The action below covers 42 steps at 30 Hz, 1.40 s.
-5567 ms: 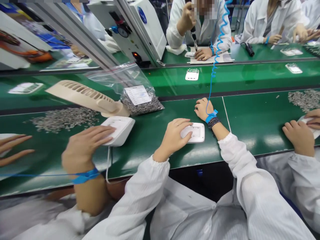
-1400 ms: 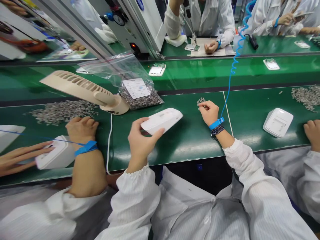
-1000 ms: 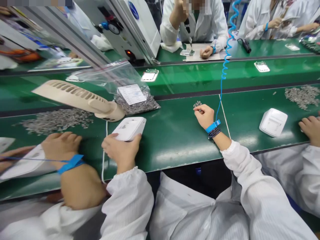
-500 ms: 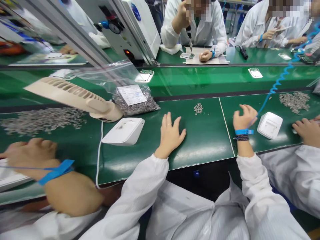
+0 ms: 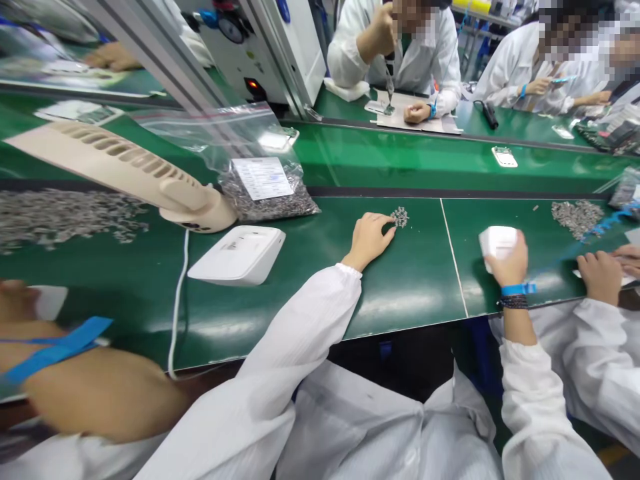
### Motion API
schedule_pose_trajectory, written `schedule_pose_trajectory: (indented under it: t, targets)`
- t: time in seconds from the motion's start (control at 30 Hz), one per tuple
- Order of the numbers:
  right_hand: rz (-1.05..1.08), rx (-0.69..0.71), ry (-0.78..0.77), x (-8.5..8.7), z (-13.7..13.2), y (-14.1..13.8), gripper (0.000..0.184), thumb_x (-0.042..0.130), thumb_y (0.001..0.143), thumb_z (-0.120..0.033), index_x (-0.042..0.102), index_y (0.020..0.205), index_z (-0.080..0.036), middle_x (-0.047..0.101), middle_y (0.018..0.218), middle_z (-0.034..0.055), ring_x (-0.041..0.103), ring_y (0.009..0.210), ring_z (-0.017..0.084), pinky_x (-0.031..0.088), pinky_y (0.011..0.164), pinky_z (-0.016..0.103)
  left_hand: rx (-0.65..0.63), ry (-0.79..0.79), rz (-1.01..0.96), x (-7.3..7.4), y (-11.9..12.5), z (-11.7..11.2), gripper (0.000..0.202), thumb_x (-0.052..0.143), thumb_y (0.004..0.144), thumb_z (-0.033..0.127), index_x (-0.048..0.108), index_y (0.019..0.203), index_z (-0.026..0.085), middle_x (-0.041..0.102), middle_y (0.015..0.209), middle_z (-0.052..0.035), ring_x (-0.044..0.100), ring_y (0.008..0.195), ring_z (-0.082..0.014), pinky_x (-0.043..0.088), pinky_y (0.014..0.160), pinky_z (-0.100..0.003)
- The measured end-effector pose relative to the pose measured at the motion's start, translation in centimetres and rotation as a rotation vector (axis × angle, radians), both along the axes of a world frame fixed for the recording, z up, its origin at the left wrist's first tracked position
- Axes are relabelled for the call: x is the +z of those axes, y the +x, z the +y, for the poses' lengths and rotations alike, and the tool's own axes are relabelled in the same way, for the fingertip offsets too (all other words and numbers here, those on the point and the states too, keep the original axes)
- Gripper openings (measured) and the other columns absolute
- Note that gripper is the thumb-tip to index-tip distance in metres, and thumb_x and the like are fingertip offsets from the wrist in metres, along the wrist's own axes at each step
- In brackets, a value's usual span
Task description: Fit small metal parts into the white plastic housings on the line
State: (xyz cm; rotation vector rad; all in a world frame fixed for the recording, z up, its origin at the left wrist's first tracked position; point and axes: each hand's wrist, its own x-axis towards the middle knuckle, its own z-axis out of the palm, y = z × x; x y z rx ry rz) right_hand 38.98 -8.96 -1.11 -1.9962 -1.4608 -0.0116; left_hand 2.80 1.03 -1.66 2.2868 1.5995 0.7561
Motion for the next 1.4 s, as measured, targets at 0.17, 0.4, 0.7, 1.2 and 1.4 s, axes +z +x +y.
schedule_pose_trajectory:
  t: [0.17,0.4,0.7,1.2,1.4]
  targets:
    - [-0.008,0.632,0.031,-0.3,0.5,-8.2,0.090,0.069,0.063,-0.034,0.044,0.148,-0.016,0.049,0.151,0.0191,0.048,0.139,0.038,0.037,0.119,0.055,-0.064,0.021,0.051,0.0,0.7,0.9,0.029,0.050,0.100,0.027,0.077,0.108,0.024,0.072,0.106,-0.0089,0.057,0.105,-0.0260,0.047,0.086,-0.038]
    - [0.006,1.072,-0.197,1.1,2.0,-15.0,0.088,0.073,0.068,-0.033,0.045,0.151,-0.025,0.040,0.160,0.0142,0.040,0.145,0.039,0.033,0.118,0.061,-0.033,-0.044,0.057,0.1,0.6,1.1,0.029,0.050,0.100,0.026,0.078,0.107,0.022,0.072,0.106,-0.0097,0.061,0.105,-0.0255,0.050,0.085,-0.035]
    - [0.728,0.935,-0.115,0.0,9.3,-17.8,0.065,0.079,0.072,-0.056,0.066,0.127,-0.022,0.073,0.120,0.0122,0.067,0.117,0.031,0.052,0.102,0.049,0.065,-0.154,0.039,0.8,-3.3,2.3,0.017,0.066,0.092,0.027,0.080,0.093,0.017,0.077,0.095,-0.0120,0.069,0.091,-0.0274,0.051,0.086,-0.037]
    - [0.822,0.834,-0.157,-0.4,10.8,-19.5,0.041,0.073,0.081,-0.053,0.079,0.100,-0.017,0.076,0.085,0.0062,0.065,0.064,0.014,0.056,0.060,0.028,-0.240,0.285,-0.196,2.5,-2.5,-0.8,0.019,0.065,0.095,0.031,0.072,0.080,0.021,0.077,0.085,-0.0030,0.072,0.082,-0.0172,0.054,0.074,-0.029]
    - [0.892,0.935,-0.292,0.9,10.2,-19.2,0.039,0.075,0.080,-0.052,0.078,0.094,-0.015,0.073,0.076,0.0039,0.061,0.057,0.011,0.054,0.055,0.025,-0.239,0.136,-0.089,3.2,-2.1,-1.8,0.020,0.059,0.097,0.029,0.070,0.082,0.022,0.075,0.090,-0.0036,0.070,0.087,-0.0173,0.055,0.082,-0.031]
